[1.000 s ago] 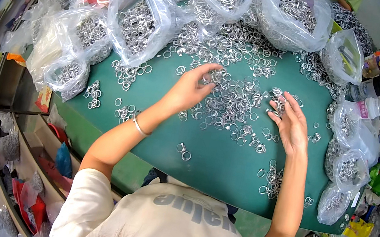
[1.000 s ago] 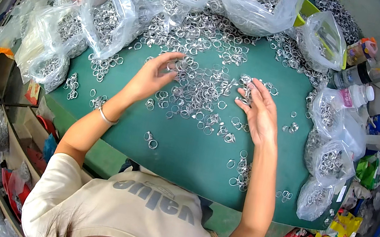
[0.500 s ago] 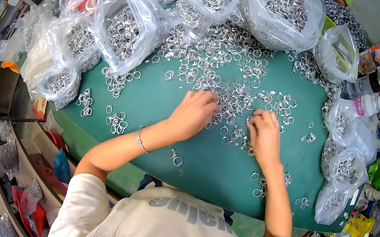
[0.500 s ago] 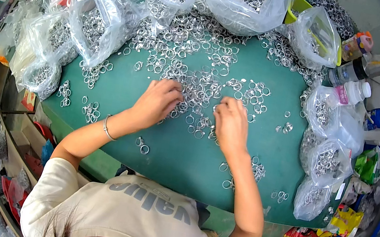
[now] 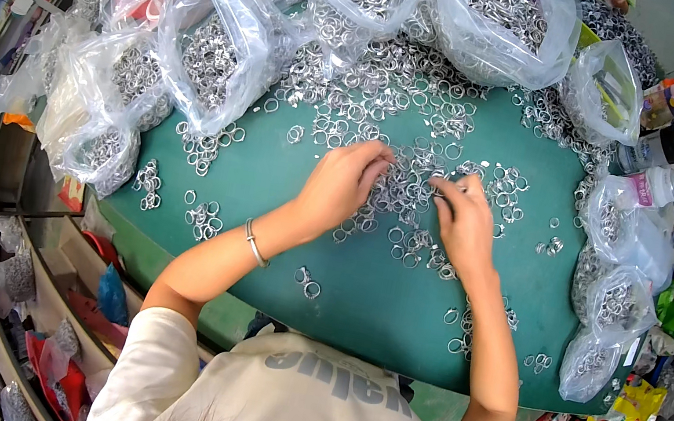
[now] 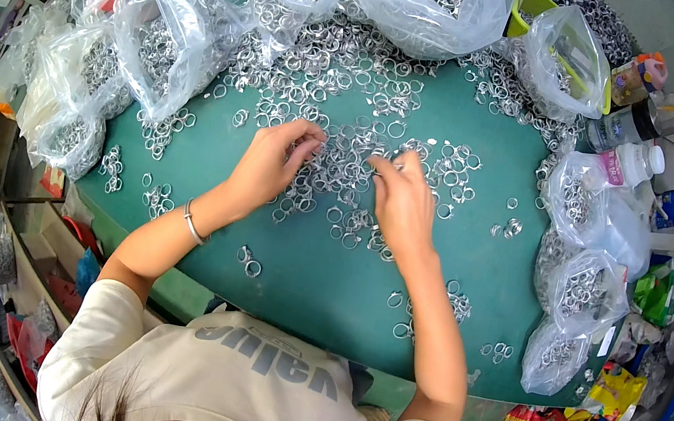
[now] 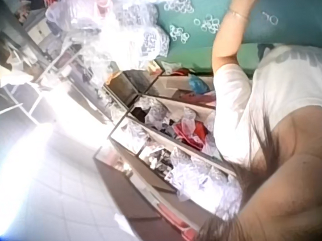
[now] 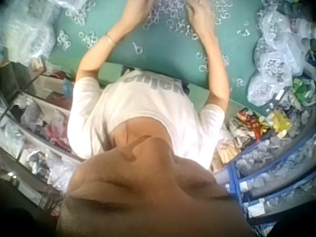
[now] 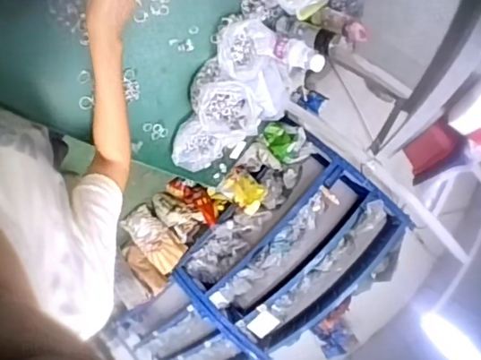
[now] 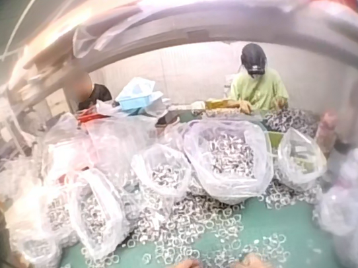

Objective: The person sorts small metal rings on a work table, picking them up from a large pile and moving them into different locations or containers by hand.

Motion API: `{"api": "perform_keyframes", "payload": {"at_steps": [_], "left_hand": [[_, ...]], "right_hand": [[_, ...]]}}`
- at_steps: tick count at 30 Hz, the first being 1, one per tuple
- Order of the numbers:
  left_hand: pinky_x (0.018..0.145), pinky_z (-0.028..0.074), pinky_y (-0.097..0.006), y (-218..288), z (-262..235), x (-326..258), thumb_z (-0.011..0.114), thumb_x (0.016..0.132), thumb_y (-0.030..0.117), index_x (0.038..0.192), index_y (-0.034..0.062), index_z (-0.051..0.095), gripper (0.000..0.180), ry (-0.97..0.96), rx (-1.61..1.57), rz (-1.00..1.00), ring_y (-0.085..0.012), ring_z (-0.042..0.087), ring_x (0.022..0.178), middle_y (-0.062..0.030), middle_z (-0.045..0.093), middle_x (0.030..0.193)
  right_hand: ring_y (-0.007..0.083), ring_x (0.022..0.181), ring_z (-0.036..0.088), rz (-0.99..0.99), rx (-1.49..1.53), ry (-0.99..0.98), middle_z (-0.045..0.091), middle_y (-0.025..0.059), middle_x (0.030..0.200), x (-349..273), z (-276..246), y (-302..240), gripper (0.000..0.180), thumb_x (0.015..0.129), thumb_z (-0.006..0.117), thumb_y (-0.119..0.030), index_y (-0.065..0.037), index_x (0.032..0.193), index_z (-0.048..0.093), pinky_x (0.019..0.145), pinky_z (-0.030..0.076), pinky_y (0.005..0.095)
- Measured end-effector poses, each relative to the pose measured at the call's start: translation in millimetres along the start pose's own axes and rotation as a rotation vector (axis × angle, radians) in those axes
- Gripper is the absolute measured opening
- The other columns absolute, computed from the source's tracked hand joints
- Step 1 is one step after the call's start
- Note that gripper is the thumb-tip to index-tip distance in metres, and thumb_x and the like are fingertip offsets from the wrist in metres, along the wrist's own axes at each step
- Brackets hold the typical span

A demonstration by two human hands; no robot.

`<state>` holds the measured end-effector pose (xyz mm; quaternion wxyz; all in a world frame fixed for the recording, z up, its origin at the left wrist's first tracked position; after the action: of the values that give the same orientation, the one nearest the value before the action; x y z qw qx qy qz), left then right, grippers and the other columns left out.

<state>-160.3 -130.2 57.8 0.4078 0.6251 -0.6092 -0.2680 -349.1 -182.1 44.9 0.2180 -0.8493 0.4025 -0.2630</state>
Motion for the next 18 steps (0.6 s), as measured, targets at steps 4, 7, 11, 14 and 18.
{"api": "perform_keyframes", "payload": {"at_steps": [4, 7, 11, 14, 18], "left_hand": [[0.067, 0.049, -0.035, -2.0, 1.1, 6.3, 0.055, 0.085, -0.003, 0.096, -0.0009, 0.063, 0.014, 0.033, 0.092, 0.112, -0.0298, 0.062, 0.074, -0.0161, 0.063, 0.085], [0.068, 0.048, -0.037, -1.8, 2.0, 11.7, 0.054, 0.084, -0.004, 0.098, -0.0004, 0.062, 0.016, -0.02, 0.061, 0.149, -0.0307, 0.061, 0.076, -0.0164, 0.06, 0.086], [0.069, 0.047, -0.04, 5.5, 20.7, 17.6, 0.054, 0.079, -0.006, 0.102, 0.0003, 0.06, 0.024, -0.179, 0.198, 0.261, -0.0318, 0.059, 0.08, -0.0143, 0.056, 0.088], [0.071, 0.046, -0.041, 1.0, 36.7, 18.8, 0.055, 0.073, -0.007, 0.103, 0.0007, 0.059, 0.032, -0.285, 0.409, 0.467, -0.0315, 0.057, 0.081, -0.0127, 0.054, 0.087], [0.071, 0.048, -0.035, 14.6, 15.3, 5.1, 0.055, 0.072, -0.008, 0.098, -0.002, 0.062, 0.028, -0.458, 0.401, 0.44, -0.0318, 0.057, 0.08, -0.0126, 0.056, 0.086]], "right_hand": [[0.0323, 0.074, 0.055, -0.065, -0.177, -0.013, 0.048, 0.0125, 0.08, -2.7, 3.8, 6.2, 0.019, 0.074, 0.068, -0.005, -0.008, 0.093, 0.067, 0.062, 0.045, 0.0415], [0.0281, 0.065, 0.053, 0.003, 0.001, 0.001, 0.05, 0.011, 0.076, -14.4, -14.1, 8.3, 0.01, 0.077, 0.068, -0.006, -0.005, 0.086, 0.065, 0.058, 0.044, 0.0372], [0.0148, 0.057, 0.047, 0.529, 0.587, -0.123, 0.052, 0.0025, 0.072, -18.9, -30.7, 32.0, 0.01, 0.089, 0.06, -0.012, -0.002, 0.088, 0.06, 0.055, 0.041, 0.0271], [0.0127, 0.065, 0.054, 0.734, 1.149, -0.152, 0.06, 0.0054, 0.08, -27.3, -30.8, 44.0, 0.011, 0.094, 0.053, -0.014, -0.004, 0.094, 0.057, 0.057, 0.043, 0.0235], [0.0144, 0.072, 0.06, 0.771, 1.444, -0.1, 0.065, 0.0127, 0.09, -38.7, -38.0, 35.5, 0.007, 0.094, 0.051, -0.008, -0.005, 0.097, 0.056, 0.06, 0.046, 0.0242]]}}
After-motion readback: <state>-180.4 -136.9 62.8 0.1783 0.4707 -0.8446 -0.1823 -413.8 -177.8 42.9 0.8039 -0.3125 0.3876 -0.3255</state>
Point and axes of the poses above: each hand's wrist, its own x-axis towards the middle knuckle, its own z-axis out of the palm, y = z × x, the point moved 3 cm from there along x, towards the middle knuckle
